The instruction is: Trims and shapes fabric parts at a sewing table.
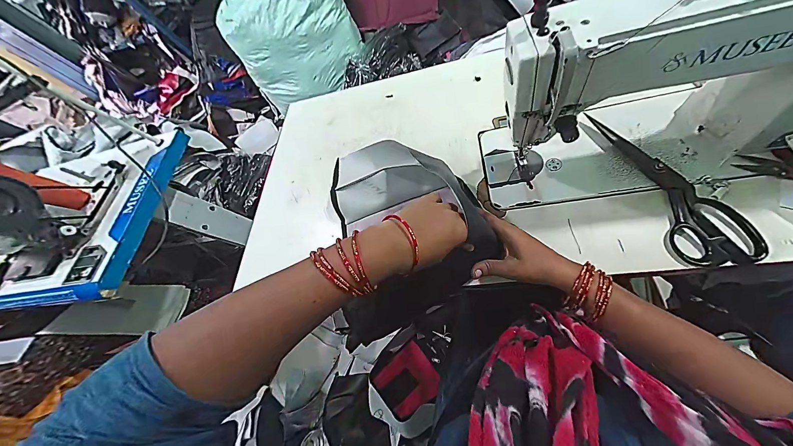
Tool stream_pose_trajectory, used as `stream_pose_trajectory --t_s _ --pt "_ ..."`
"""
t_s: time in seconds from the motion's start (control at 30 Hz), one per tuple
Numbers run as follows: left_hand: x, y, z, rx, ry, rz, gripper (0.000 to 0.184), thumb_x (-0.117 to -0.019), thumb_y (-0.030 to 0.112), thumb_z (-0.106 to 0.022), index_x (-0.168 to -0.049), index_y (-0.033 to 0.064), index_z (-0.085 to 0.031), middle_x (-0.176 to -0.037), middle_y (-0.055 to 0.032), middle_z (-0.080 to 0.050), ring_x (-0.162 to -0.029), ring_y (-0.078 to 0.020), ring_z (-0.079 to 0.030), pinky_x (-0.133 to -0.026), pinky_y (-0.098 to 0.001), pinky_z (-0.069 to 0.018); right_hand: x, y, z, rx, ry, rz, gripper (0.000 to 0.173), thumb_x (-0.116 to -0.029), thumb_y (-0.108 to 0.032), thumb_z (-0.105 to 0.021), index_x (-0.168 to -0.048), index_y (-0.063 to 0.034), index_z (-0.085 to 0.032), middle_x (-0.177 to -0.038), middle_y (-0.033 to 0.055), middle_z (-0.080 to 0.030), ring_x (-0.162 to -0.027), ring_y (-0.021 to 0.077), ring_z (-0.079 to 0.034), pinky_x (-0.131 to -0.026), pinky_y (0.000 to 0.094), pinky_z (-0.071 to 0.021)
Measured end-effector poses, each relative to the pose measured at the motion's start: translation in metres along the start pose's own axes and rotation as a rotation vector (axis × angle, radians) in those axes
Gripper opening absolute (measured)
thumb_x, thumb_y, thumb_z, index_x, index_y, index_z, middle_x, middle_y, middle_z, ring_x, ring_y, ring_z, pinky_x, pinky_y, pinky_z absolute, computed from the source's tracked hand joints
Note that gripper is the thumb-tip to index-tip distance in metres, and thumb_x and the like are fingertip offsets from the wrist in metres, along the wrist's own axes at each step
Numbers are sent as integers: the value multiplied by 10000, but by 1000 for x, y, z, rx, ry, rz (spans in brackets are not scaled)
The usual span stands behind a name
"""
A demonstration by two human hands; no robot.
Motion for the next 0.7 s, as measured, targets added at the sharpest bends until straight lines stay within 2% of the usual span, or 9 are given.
stream_pose_trajectory --t_s 0.07,0.17,0.27,0.37,0.43,0.53,0.63,0.7 --pt "3 1 -7 10 75 0 236 -1014 112 -583 -871 -36 -698 -901 -179 -715 -975 -357 -693 -889 -525 -499 0 -3 -5 11 64 -16 1042 -776 -551 -804 -1551 5 -383 -1472 196 -543 -1350 242 -529 -1142 439 -407" --pt "10 5 -11 100 168 4 140 -940 24 -626 -832 -41 -687 -844 -185 -706 -910 -367 -702 -840 -528 -511 -1 -7 -14 83 178 -49 786 -840 -340 -768 -1488 4 -486 -1410 197 -600 -1307 296 -570 -1124 501 -413" --pt "16 6 -10 237 144 62 205 -976 86 -624 -827 -43 -680 -824 -190 -690 -877 -363 -698 -801 -516 -523 -3 -12 -24 252 290 -70 622 -887 -193 -742 -1450 -7 -553 -1404 191 -620 -1315 357 -579 -1128 560 -400" --pt "20 1 -10 313 4 213 321 -1029 205 -612 -853 -58 -665 -855 -203 -665 -887 -368 -677 -796 -525 -524 -7 -10 -32 386 338 -34 568 -891 -200 -754 -1407 -16 -603 -1425 148 -624 -1344 333 -573 -1136 567 -392" --pt "22 -5 -12 360 -38 290 254 -1024 149 -610 -915 -70 -679 -907 -218 -676 -932 -381 -672 -839 -538 -517 -8 -8 -33 412 341 -20 542 -903 -229 -753 -1387 -23 -624 -1428 138 -624 -1356 323 -566 -1143 560 -389" --pt "22 -18 -26 421 38 314 167 -984 72 -641 -911 -66 -699 -877 -215 -689 -887 -381 -683 -813 -555 -523 -8 -7 -36 443 327 -1 517 -941 -253 -725 -1390 -19 -622 -1432 148 -620 -1369 329 -554 -1148 560 -388" --pt "20 -33 -41 477 114 281 83 -909 -7 -681 -884 -83 -703 -855 -226 -691 -858 -371 -684 -814 -545 -526 -7 -8 -39 522 274 21 449 -982 -133 -625 -1411 -2 -599 -1456 176 -594 -1415 345 -507 -1183 559 -352" --pt "20 -40 -47 506 121 262 75 -894 -31 -678 -905 -101 -702 -876 -246 -694 -871 -380 -687 -832 -542 -526 -7 -11 -41 589 214 -3 457 -987 -53 -560 -1439 15 -564 -1491 191 -557 -1448 353 -464 -1206 549 -315"
Point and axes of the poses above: each hand's wrist, its own x-axis away from the middle knuckle, its own z-axis out of the back of the hand, y = z × x, the point moved 2 cm from there along -x, towards the middle knuckle
